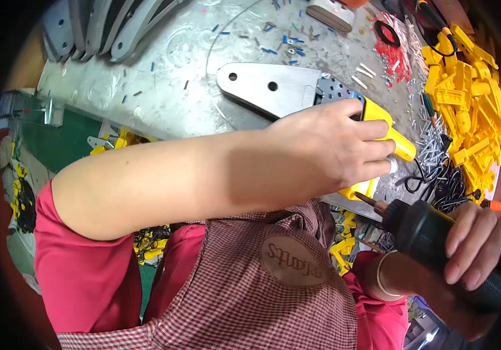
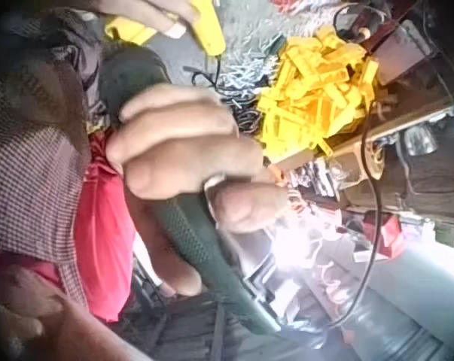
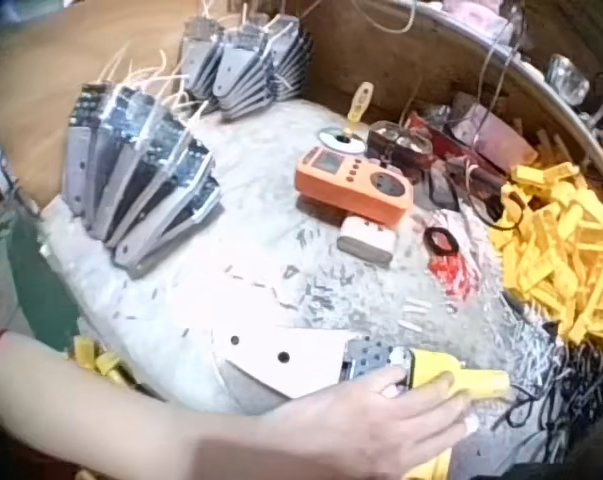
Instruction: The person assembles a handheld industrial tool by connecting wires, soldering them with a soldering iron, and fastening the yellow plastic housing with screws using an electric screwdriver.
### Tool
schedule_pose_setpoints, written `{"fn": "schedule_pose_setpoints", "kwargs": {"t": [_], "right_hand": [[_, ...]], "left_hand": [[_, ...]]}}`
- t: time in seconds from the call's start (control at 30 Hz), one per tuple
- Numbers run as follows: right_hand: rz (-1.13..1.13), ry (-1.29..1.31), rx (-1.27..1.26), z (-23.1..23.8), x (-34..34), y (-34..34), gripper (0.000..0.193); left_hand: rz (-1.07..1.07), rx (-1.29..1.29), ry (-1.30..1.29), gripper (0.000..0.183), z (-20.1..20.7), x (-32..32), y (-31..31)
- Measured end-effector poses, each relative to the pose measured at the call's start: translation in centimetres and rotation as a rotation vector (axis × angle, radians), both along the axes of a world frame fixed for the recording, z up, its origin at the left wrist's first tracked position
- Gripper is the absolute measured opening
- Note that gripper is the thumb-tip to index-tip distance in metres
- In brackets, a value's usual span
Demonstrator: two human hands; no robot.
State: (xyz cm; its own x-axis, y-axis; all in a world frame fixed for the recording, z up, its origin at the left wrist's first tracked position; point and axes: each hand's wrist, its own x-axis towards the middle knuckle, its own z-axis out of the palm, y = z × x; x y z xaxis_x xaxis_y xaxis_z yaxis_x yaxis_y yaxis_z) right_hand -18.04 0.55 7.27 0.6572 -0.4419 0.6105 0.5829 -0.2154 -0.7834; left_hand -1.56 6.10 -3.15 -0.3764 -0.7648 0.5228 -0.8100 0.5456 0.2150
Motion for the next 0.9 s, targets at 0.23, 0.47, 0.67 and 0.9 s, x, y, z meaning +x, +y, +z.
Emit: {"fn": "schedule_pose_setpoints", "kwargs": {"t": [0.23,0.47,0.67,0.9], "right_hand": [[0.071,0.146,-0.061,0.4,0.8,-0.8,0.063],[0.441,0.325,-0.163,0.1,1.0,-3.1,0.067],[0.068,0.003,-0.103,-1.0,0.5,-1.0,0.027],[-0.1,0.048,-0.044,-0.6,-2.5,-1.4,0.019]], "left_hand": [[0.001,-0.055,0.111,0.035,-0.9,-0.2,0.1],[0.085,-0.233,0.188,0.01,-1.9,-1.4,-0.3],[0.116,-0.256,0.137,0.014,-1.5,-1.4,-0.2],[0.134,-0.089,0.051,0.025,-0.7,-1.6,0.7]]}}
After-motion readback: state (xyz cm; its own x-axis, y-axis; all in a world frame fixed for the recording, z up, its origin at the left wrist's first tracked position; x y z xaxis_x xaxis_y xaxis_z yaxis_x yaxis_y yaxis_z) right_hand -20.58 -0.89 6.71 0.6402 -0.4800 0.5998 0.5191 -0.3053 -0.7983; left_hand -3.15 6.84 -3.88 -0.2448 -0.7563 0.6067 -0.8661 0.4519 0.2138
